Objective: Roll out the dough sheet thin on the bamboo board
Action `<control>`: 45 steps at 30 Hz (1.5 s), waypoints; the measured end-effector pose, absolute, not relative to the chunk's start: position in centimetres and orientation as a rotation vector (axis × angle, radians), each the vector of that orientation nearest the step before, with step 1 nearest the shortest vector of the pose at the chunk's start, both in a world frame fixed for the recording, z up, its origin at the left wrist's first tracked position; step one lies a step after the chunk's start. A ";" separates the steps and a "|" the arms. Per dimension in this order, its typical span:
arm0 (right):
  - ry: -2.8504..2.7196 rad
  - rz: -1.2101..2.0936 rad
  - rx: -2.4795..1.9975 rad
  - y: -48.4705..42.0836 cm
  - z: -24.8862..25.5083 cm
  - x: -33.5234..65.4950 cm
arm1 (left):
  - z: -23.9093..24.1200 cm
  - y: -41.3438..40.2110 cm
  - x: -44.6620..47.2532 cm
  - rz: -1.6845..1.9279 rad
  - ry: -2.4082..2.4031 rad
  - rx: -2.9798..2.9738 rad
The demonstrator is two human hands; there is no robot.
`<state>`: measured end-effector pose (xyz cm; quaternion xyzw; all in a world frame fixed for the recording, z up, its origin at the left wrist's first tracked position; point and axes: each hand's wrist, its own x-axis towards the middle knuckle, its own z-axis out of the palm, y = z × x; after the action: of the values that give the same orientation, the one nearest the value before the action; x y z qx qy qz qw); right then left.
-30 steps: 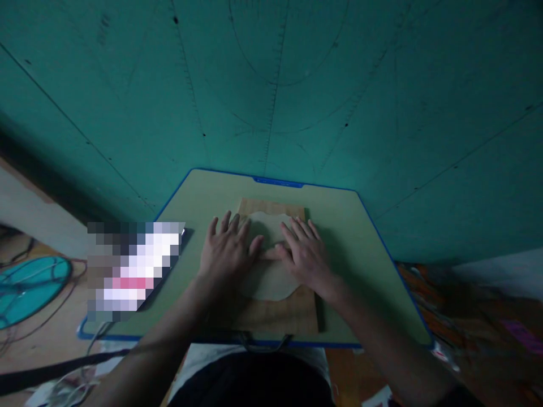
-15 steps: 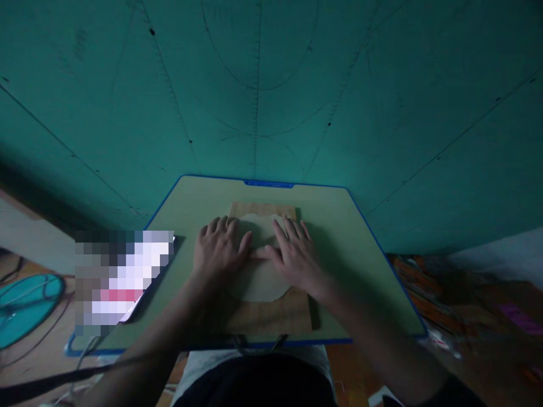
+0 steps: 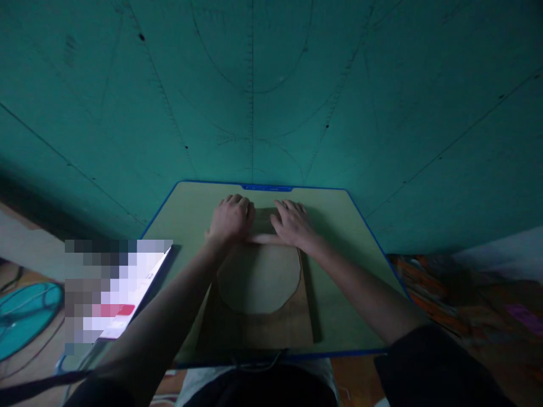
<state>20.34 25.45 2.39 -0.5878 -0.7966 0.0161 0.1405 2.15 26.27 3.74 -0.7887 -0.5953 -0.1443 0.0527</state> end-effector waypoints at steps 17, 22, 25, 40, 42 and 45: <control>-2.337 0.036 -1.573 22.7 1.4 20.4 | 2.7 24.5 2.4 -0.415 -1.900 -2.370; -2.218 0.118 -1.756 26.2 2.1 20.6 | 3.4 27.9 3.3 -0.394 -1.845 -2.444; -2.260 0.109 -1.723 24.5 2.0 20.4 | 3.2 26.7 3.1 -0.396 -1.881 -2.420; -2.322 0.043 -1.617 25.5 1.2 21.1 | 2.9 28.6 3.7 -0.490 -1.908 -2.394; -2.231 0.067 -1.731 26.8 1.4 21.3 | 3.2 30.1 4.3 -0.492 -1.896 -2.397; -2.185 0.077 -1.770 26.2 1.5 21.1 | 3.2 30.2 4.4 -0.492 -1.891 -2.397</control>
<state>21.13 26.22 1.49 -0.6207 -0.7663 0.0271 0.1635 4.37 30.16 3.17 -0.7749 -0.6112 -0.1589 0.0247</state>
